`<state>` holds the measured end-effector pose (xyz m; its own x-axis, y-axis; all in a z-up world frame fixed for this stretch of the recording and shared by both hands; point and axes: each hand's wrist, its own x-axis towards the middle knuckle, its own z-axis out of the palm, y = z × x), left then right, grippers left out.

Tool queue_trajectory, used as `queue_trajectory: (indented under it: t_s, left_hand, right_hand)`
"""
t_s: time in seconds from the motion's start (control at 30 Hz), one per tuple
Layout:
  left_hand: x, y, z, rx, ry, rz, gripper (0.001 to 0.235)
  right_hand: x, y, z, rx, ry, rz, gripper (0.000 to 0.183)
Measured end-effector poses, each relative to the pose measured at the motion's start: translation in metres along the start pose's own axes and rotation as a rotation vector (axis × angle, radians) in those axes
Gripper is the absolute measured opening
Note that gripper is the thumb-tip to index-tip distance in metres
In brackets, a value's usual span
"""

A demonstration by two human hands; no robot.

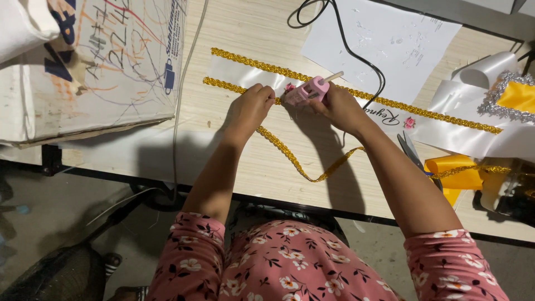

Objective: The person uses a hot glue gun to attach a gold glitter trim to the edges of a white satin sash. They apply glue in sections, press the trim into place, and use scissors to cut the trim to the correct length.

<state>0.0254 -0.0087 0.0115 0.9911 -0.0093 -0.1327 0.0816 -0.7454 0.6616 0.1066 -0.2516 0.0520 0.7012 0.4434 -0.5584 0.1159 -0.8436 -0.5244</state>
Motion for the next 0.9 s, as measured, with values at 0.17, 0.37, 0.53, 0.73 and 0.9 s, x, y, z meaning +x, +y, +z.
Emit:
queue_trajectory:
  t_s: [0.17,0.37,0.53,0.73,0.9]
  left_hand:
    - [0.000,-0.002,0.003,-0.002,0.012,0.005,0.008]
    - [-0.002,-0.002,0.002,0.015,0.024,0.009,0.008]
    - [-0.003,-0.003,0.005,0.021,0.020,0.002,0.007]
    - [-0.004,-0.008,0.009,0.040,0.049,0.029,0.008]
    - [-0.005,-0.011,0.012,0.040,0.053,0.038,0.008]
  right_hand:
    - [-0.003,0.006,-0.001,-0.003,0.018,-0.022,0.036]
    - [-0.010,0.005,-0.006,0.055,0.003,0.036,0.037]
    - [-0.013,0.010,-0.006,0.090,-0.010,0.107,0.039]
    - [-0.020,0.015,-0.009,0.113,-0.002,0.074,0.037]
    - [-0.027,0.018,-0.014,0.076,-0.015,0.109,0.035]
